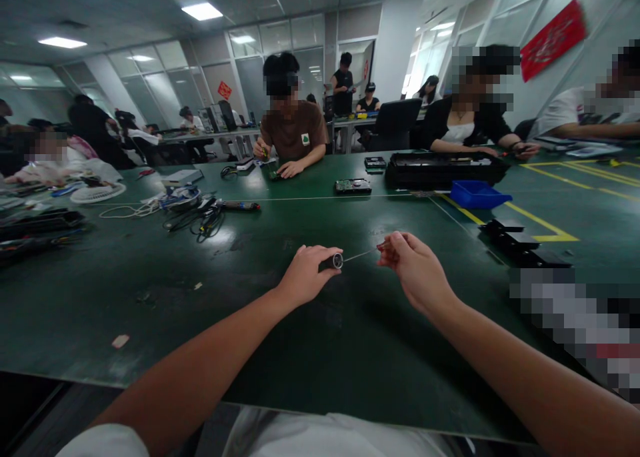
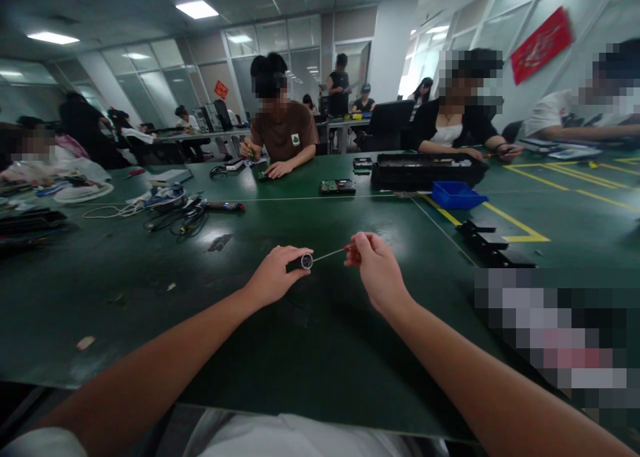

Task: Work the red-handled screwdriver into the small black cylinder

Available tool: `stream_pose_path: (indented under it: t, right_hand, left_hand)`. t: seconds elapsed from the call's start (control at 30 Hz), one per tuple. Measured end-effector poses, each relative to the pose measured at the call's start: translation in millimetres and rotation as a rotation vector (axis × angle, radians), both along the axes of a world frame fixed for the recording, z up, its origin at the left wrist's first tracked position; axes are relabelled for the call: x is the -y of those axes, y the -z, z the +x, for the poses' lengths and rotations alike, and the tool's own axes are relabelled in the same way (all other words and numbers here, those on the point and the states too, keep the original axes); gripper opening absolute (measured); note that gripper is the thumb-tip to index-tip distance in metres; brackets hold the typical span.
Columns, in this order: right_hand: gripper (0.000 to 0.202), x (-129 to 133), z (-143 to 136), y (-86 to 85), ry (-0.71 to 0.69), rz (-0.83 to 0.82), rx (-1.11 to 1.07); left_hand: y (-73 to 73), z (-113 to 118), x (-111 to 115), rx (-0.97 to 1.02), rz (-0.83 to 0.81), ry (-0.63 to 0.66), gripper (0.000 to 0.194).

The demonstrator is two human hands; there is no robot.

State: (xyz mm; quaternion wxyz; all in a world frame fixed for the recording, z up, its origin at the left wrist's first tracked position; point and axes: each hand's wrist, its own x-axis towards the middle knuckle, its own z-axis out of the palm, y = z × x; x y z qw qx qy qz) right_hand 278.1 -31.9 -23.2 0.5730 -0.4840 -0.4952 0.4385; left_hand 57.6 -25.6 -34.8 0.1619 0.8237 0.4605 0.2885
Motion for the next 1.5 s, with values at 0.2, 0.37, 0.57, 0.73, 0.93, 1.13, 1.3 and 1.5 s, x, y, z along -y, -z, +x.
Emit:
stream_pose_path:
  t: [0.2,0.37,0.57,0.73,0.93,1.13,1.3,1.5]
  right_hand:
    - [0.028,10.0,-3.0,-3.4,0.012,0.138,0.184]
    - [0.024,16.5,-3.9,-10.2,0.05,0.213,0.318]
    - [0.02,17.8,-4.1,-12.1,0.036,0.278,0.445]
    - [0.022,19.3,-3.9,-13.2,0.072,0.274,0.53]
    - [0.021,19.7,-3.4,-13.3,0.068,0.285,0.589]
    - [0.023,18.5,-2.3,-12.7,0.101,0.27,0.626]
    - [0.022,20.5,-2.0,-13.7,0.099,0.267,0.621]
    - [0.022,19.1,-1.6,-12.1,0.099,0.281,0.602]
  left_hand:
    - [3.1,0.2,1.1,-0.002,0.002,0.004,0.038]
    - [3.2,-0.8,1.6,-0.012,0.003,0.015,0.038]
    - [7.1,-1.7,-1.4,-0.041,0.025,0.003,0.039]
    - [6.9,-1.9,-2.2,-0.05,0.009,0.003,0.04]
    - [6.6,-1.5,-2.7,-0.027,-0.014,0.002,0.04]
    - [6.8,-2.3,-2.3,0.081,-0.058,0.01,0.042]
    - [4.6,-0.9,-2.5,0.284,-0.114,-0.05,0.034]
    - [-2.7,-7.4,-6.1,0.468,-0.294,-0.047,0.041]
